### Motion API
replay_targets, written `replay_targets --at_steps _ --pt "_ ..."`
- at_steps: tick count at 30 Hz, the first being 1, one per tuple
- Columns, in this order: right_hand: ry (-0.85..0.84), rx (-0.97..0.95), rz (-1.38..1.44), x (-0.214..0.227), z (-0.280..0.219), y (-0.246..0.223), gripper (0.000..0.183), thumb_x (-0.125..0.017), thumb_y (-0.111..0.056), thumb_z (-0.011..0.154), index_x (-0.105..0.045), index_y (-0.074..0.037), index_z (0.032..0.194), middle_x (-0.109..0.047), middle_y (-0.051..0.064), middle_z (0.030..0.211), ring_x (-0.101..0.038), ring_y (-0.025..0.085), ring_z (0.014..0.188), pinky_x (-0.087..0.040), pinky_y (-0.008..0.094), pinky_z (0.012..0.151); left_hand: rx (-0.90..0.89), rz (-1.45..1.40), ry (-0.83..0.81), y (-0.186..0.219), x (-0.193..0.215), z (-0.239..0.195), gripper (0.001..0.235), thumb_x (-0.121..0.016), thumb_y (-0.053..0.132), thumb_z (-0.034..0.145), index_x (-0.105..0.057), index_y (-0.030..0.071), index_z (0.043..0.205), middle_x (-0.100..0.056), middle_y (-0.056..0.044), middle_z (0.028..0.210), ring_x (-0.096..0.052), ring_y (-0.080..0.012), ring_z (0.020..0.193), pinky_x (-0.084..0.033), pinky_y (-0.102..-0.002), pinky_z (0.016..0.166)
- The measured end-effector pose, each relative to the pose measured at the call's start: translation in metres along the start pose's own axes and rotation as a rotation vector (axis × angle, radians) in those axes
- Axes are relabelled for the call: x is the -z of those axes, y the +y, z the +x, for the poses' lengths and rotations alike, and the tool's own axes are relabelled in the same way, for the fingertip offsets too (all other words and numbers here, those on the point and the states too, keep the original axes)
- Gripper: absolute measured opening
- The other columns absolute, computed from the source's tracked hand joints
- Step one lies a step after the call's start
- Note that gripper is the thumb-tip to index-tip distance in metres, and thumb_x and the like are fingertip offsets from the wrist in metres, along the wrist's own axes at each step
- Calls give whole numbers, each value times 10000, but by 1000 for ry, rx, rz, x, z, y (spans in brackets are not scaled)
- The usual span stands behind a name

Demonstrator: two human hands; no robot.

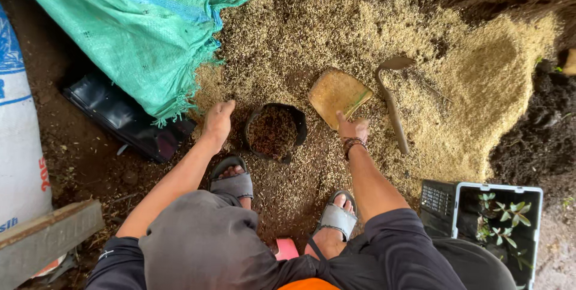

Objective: The person sits on a small stool and pots small seedlings into black plastic bags. They scoop soil into the bags using a small shovel, place seedlings inside, and add more soil to fill the bags. The person handles the seedlings and soil by hand and uses a shovel to transfer soil.

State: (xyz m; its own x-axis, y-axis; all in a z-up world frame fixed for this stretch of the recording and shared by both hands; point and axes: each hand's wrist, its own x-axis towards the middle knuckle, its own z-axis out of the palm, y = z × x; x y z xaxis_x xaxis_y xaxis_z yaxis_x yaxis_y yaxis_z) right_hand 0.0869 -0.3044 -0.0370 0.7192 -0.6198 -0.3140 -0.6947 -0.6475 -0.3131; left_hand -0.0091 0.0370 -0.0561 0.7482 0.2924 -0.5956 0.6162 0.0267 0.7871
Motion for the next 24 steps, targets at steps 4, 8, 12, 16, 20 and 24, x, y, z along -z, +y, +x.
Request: replay_targets --at_steps 4,8,12,16,20,24 --pt "-365 -21 -46 -24 13 -7 826 -781 -281 749 -377 -43 1430 -520 139 1139 -541 224 716 -506 402 548 34 -15 79 -35 -11 30 451 -560 477 955 -584 34 1038 -601 -126 1035 -542 -243 987 -433 -408 906" --pt "-394 14 173 -22 48 -43 751 -687 -179 789 -370 -87 1464 -525 114 1237 -530 174 666 -487 343 515 -8 -41 57 -49 -12 48 480 -578 462 968 -590 -15 1017 -579 -138 987 -517 -247 948 -441 -413 886" --pt "-334 77 311 -26 83 -75 708 -593 -77 830 -363 -131 1497 -531 90 1334 -519 124 617 -468 285 482 7 -27 19 -45 -13 64 630 -554 498 911 -546 19 1320 -564 -176 1293 -507 -297 1209 -384 -412 1036" --pt "-351 149 271 -62 71 -108 705 -499 25 870 -355 -175 1531 -536 66 1431 -508 74 568 -449 227 448 -47 -24 -48 -25 -20 80 877 -535 550 888 -317 16 1549 -376 -226 1579 -361 -325 1464 -262 -437 1193" --pt "-499 367 195 -107 5 -125 732 -411 107 884 -358 -215 1539 -533 36 1502 -514 29 521 -457 178 412 21 -59 -95 -10 -27 92 1009 -551 557 830 -164 46 1609 -360 -249 1590 -346 -342 1474 -222 -480 1213" --pt "-606 405 173 -123 -31 -127 801 -420 133 838 -306 -235 1541 -454 58 1534 -485 69 486 -444 190 397 91 -161 -36 0 -22 94 1054 -612 567 849 -84 39 1592 -164 -210 1657 -197 -343 1523 -131 -501 1224"
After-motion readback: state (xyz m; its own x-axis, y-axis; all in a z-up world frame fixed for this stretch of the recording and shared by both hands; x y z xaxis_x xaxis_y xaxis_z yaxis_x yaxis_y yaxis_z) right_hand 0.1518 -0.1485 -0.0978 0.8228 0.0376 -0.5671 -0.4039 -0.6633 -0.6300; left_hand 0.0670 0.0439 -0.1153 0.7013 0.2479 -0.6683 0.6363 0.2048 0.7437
